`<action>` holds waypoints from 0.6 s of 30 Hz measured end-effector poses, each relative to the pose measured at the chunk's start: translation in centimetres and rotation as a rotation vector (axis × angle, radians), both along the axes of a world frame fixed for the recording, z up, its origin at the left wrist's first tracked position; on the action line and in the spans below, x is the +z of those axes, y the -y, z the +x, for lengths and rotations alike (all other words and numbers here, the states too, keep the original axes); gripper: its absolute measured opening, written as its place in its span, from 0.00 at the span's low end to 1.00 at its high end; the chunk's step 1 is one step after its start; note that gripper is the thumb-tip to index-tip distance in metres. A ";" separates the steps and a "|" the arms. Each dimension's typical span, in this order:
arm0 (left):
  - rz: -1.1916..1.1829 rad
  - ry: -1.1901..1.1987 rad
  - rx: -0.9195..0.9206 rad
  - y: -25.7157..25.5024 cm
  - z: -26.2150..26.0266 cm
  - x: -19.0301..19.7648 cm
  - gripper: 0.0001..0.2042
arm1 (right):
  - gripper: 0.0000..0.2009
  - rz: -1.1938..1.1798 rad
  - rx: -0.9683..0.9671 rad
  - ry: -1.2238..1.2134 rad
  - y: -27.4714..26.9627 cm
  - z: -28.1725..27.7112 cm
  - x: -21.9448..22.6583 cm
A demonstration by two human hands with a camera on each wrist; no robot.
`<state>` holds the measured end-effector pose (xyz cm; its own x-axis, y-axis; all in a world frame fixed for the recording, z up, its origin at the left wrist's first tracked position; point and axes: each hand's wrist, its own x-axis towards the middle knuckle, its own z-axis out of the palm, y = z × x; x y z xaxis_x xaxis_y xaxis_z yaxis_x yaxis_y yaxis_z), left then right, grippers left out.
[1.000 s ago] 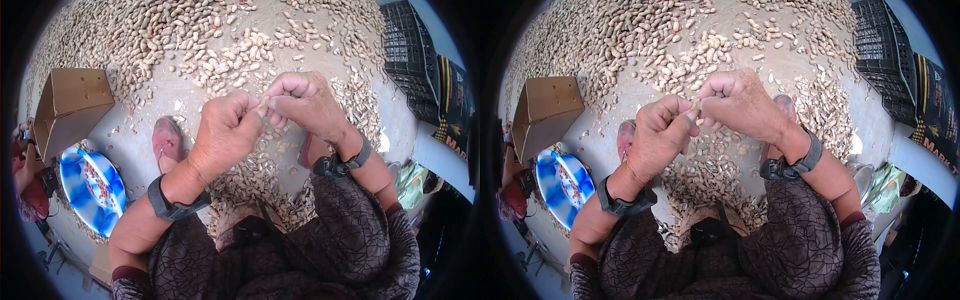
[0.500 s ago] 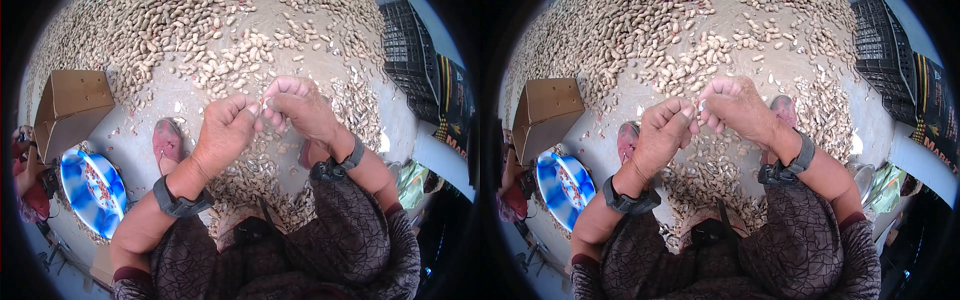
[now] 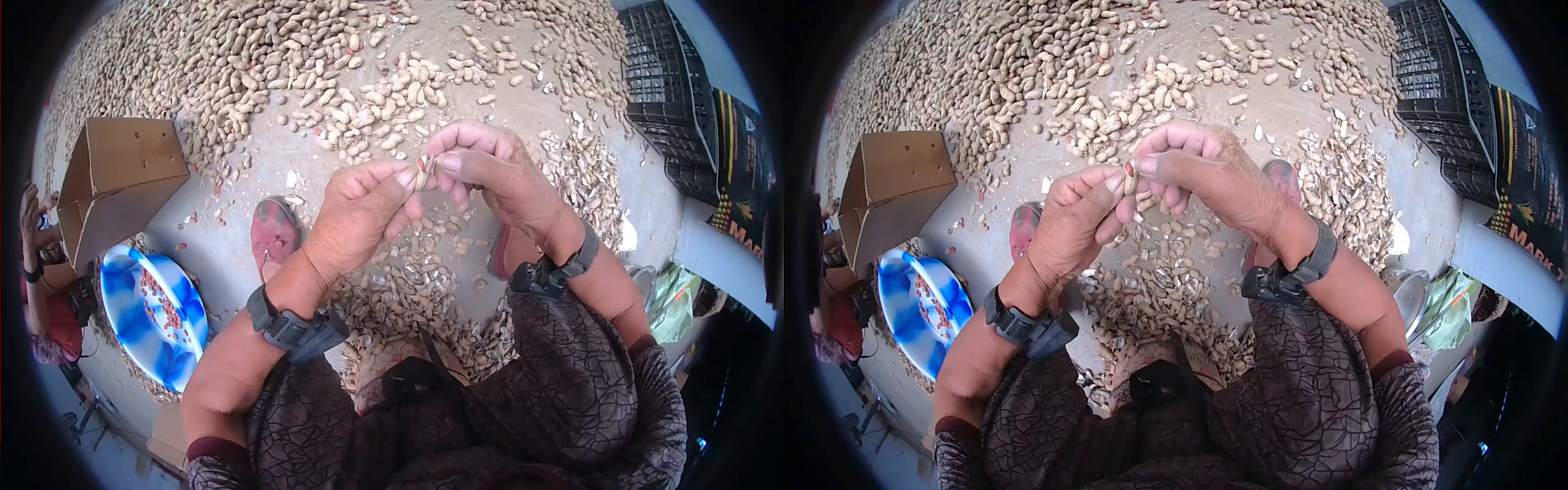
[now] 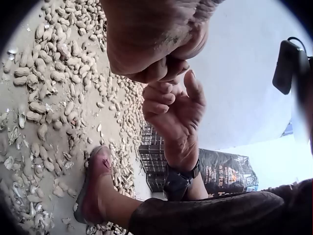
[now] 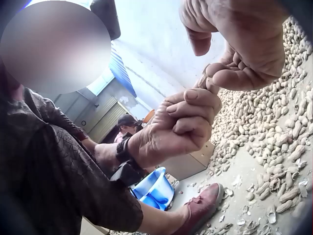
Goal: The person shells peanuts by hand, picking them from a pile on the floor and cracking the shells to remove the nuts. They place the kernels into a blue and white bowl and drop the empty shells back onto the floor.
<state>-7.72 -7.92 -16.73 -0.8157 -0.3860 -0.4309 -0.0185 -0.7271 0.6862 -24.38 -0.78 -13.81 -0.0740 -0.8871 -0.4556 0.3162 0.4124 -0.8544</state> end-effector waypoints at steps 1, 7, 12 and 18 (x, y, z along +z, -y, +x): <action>-0.021 0.034 0.003 0.0 -0.1 0.0 0.09 | 0.09 0.000 0.000 0.000 -0.1 0.0 0.0; -0.090 0.115 -0.004 -0.3 -0.3 -0.7 0.09 | 0.10 0.000 0.093 -0.271 -0.4 0.4 -0.7; -0.146 0.201 0.033 -0.5 -0.8 0.0 0.08 | 0.07 -0.097 0.101 -0.620 -0.6 0.7 -0.6; -0.227 0.206 0.017 -0.8 -1.2 0.0 0.08 | 0.05 -0.071 0.117 -0.585 -0.5 1.6 0.1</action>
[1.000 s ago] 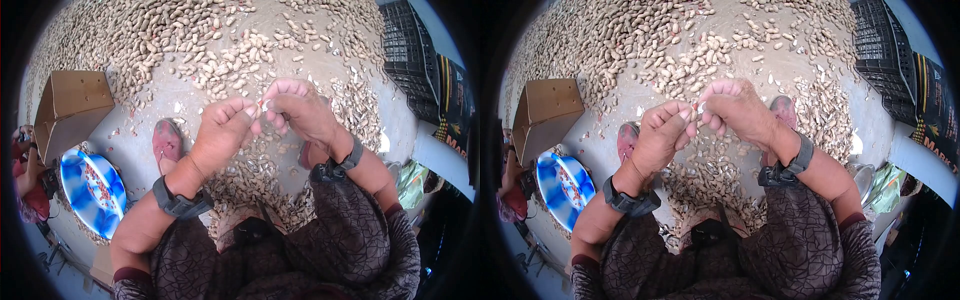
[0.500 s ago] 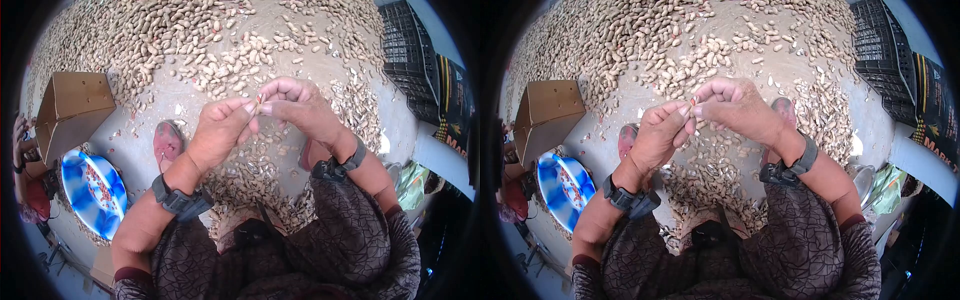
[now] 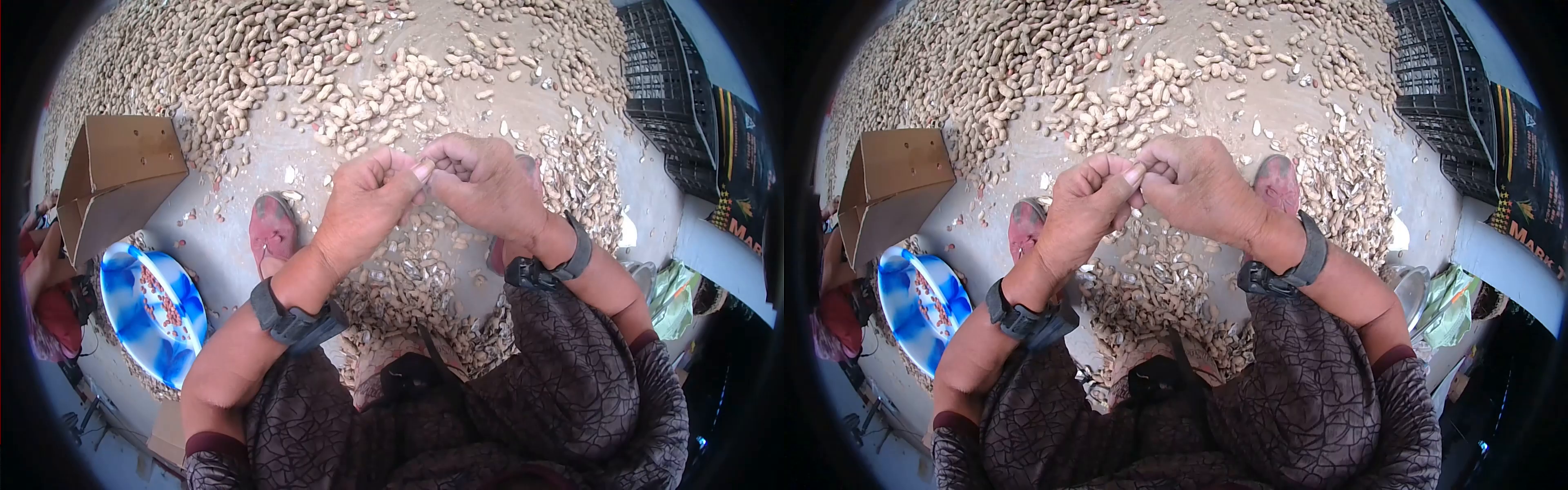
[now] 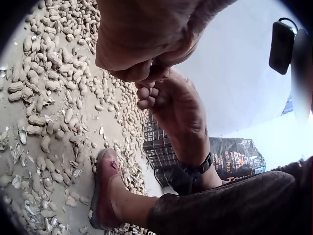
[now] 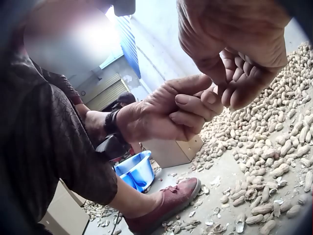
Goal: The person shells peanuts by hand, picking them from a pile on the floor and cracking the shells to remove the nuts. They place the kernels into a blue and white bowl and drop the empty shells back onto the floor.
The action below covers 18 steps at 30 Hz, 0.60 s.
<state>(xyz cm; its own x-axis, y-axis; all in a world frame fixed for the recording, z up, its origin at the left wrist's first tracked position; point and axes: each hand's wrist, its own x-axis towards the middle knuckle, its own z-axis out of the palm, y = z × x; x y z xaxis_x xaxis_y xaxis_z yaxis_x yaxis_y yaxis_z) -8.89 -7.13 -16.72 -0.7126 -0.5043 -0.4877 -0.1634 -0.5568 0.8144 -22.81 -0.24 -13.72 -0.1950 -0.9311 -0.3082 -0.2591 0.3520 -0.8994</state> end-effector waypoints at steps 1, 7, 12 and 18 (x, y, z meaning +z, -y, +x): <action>-0.009 -0.006 0.008 0.0 -0.1 0.1 0.07 | 0.05 0.001 0.001 0.000 0.0 0.1 0.0; -0.052 0.059 -0.013 0.3 -0.3 0.5 0.06 | 0.05 -0.005 -0.002 -0.082 0.0 0.0 0.0; -0.130 0.070 -0.007 -0.1 -0.4 0.3 0.06 | 0.06 -0.037 -0.076 0.020 0.0 -0.1 -1.2; -0.103 0.067 0.022 -0.3 -0.5 0.3 0.06 | 0.07 0.089 -0.168 0.358 -0.1 -0.4 -0.9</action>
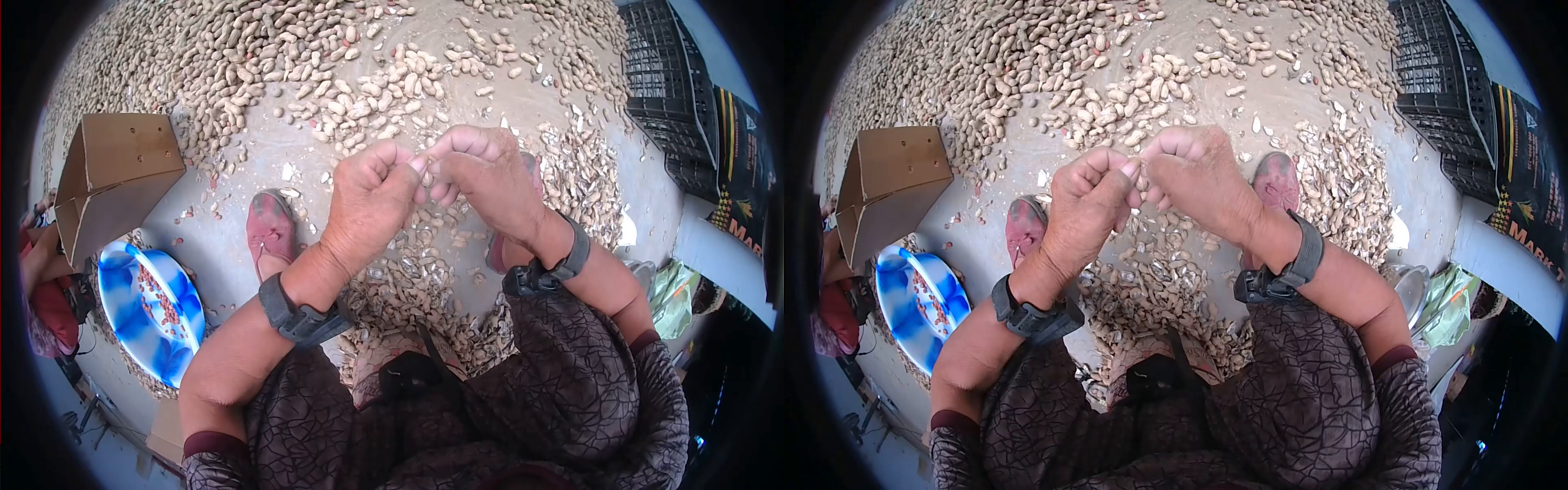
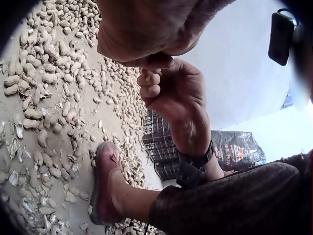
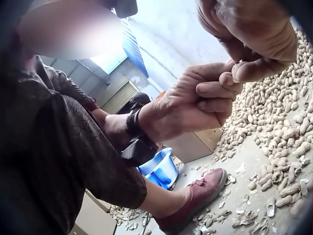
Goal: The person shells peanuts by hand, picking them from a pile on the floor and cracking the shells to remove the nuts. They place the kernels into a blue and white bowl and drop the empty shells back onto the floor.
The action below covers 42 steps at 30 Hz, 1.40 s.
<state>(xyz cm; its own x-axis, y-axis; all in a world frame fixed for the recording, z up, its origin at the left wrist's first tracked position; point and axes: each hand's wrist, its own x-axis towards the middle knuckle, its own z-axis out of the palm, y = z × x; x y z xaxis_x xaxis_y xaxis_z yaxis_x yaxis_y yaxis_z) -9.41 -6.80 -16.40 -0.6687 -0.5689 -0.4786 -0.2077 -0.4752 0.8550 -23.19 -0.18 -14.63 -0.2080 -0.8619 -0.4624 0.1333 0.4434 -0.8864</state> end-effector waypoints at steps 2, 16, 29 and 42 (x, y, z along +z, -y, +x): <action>-0.017 0.021 -0.007 0.0 -0.1 0.1 0.06 | 0.07 0.014 -0.006 0.065 -0.1 -0.3 -0.3; 0.158 -0.030 -0.065 0.7 -0.1 -1.2 0.07 | 0.07 0.050 0.090 -0.035 0.0 -0.4 -0.1; 0.178 -0.180 0.065 0.2 0.2 -1.4 0.06 | 0.07 0.004 -0.017 0.180 -0.2 -0.9 -1.1; 0.124 -0.181 0.096 0.3 0.2 -1.0 0.04 | 0.08 0.043 0.112 0.262 0.1 -1.1 -0.7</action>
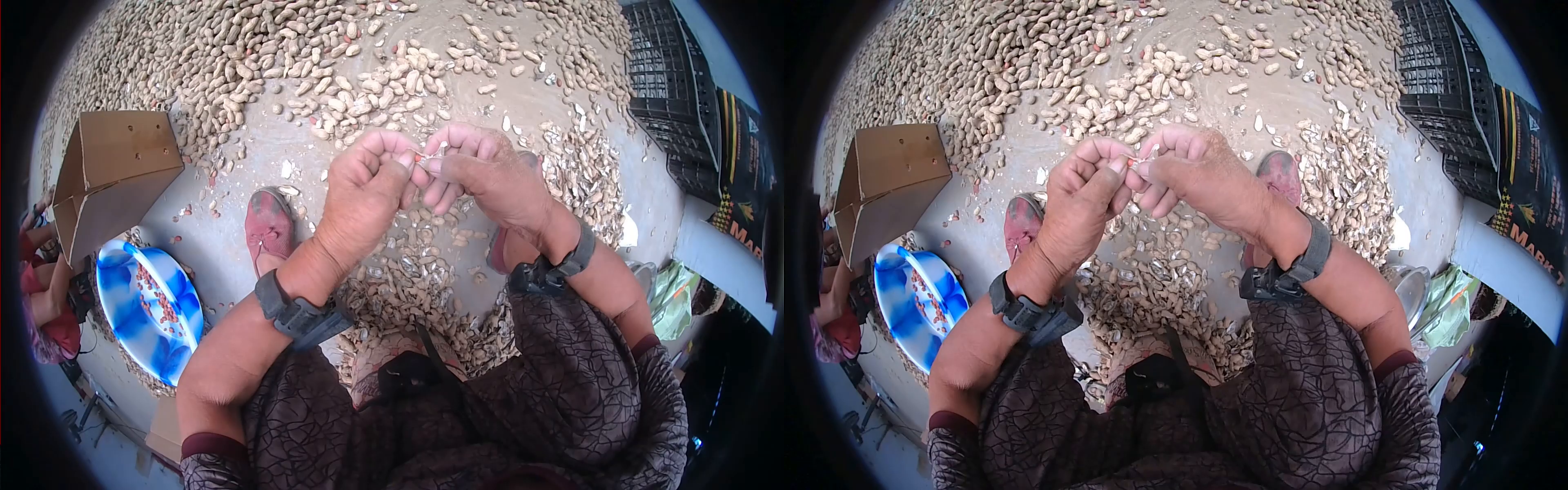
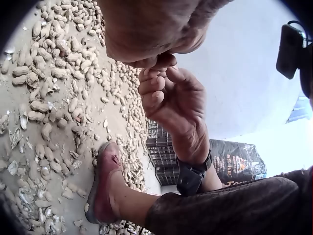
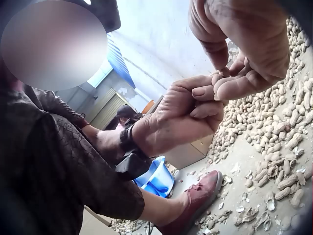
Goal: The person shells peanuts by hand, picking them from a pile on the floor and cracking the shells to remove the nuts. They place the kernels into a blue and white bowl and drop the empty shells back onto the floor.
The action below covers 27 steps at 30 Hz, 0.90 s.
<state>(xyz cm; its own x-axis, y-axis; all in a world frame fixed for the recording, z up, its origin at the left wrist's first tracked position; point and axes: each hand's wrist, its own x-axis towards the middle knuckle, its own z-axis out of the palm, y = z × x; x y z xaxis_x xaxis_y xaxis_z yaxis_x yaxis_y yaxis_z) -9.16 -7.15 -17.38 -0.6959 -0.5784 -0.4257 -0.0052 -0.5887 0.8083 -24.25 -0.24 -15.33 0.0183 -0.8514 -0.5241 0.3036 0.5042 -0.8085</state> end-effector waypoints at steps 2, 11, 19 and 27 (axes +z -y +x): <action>-0.007 -0.008 -0.009 0.0 0.0 -0.1 0.04 | 0.08 0.003 -0.011 -0.016 0.0 0.1 0.0; 0.363 -0.158 -0.065 0.8 0.4 -2.0 0.08 | 0.07 -0.233 -0.027 -0.651 -0.9 1.0 0.3; 0.433 -0.099 -0.037 1.1 0.2 -1.2 0.10 | 0.07 -0.680 0.065 -1.019 -1.0 1.4 0.2; 0.302 -0.084 -0.121 0.7 0.6 -1.0 0.08 | 0.07 -0.044 -0.075 -0.426 -0.4 0.1 0.7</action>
<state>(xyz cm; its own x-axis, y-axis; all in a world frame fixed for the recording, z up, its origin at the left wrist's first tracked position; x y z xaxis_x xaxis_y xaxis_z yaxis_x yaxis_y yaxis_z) -8.54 -7.86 -18.40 -0.7916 -0.3459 -0.5038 -0.0307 -0.8008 0.5981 -24.11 0.15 -14.66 -0.2543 -0.8641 -0.4343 -0.0278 0.4554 -0.8898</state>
